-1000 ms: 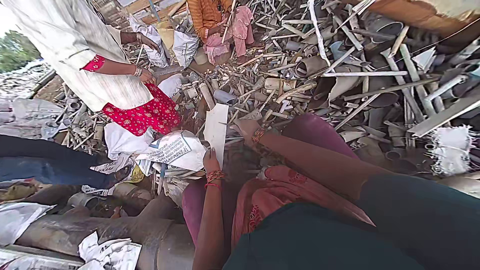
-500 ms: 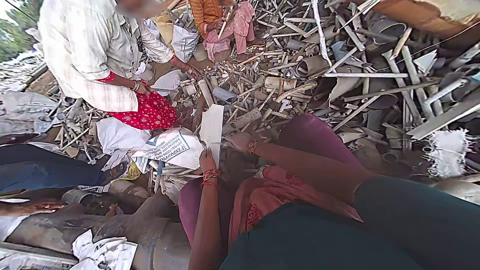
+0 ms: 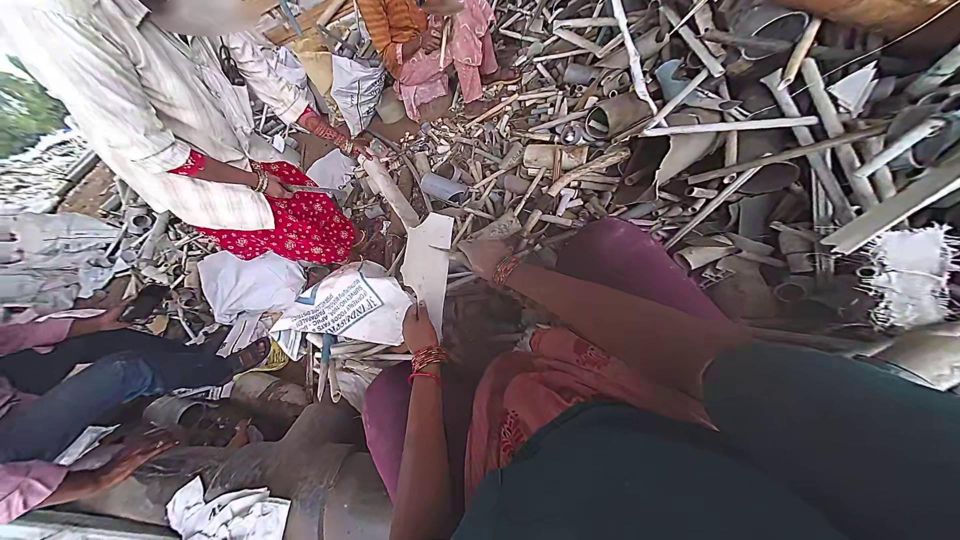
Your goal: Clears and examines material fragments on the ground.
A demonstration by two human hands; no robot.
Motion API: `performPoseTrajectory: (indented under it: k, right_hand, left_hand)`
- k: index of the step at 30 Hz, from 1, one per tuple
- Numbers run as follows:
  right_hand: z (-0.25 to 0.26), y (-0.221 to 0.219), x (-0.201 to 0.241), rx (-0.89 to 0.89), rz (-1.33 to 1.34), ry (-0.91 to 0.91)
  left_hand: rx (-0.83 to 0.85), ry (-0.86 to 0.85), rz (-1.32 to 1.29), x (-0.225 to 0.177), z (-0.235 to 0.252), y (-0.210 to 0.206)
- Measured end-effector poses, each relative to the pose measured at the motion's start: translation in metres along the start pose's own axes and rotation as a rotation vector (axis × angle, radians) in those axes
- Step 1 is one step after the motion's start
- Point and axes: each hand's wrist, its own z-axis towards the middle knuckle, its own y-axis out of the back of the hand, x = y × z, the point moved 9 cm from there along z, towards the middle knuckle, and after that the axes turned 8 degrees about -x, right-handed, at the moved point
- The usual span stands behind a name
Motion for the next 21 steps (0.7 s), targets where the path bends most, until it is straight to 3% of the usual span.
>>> performPoseTrajectory:
  k: [3,9,15,21]
  right_hand:
    - [0.016,0.013,-0.029,-0.071,0.025,-0.114]
    - [-0.020,-0.023,0.027,0.127,0.012,0.146]
    - [0.010,0.006,-0.026,-0.038,0.089,-0.086]
    - [-0.020,-0.031,0.022,0.169,0.013,0.152]
  left_hand:
    - [0.016,-0.031,0.073,-0.001,-0.003,0.001]
    - [0.000,-0.048,0.051,-0.003,-0.002,0.000]
    - [0.031,-0.031,0.157,0.000,-0.005,0.003]
    - [0.024,-0.038,0.107,0.001,-0.001,0.001]
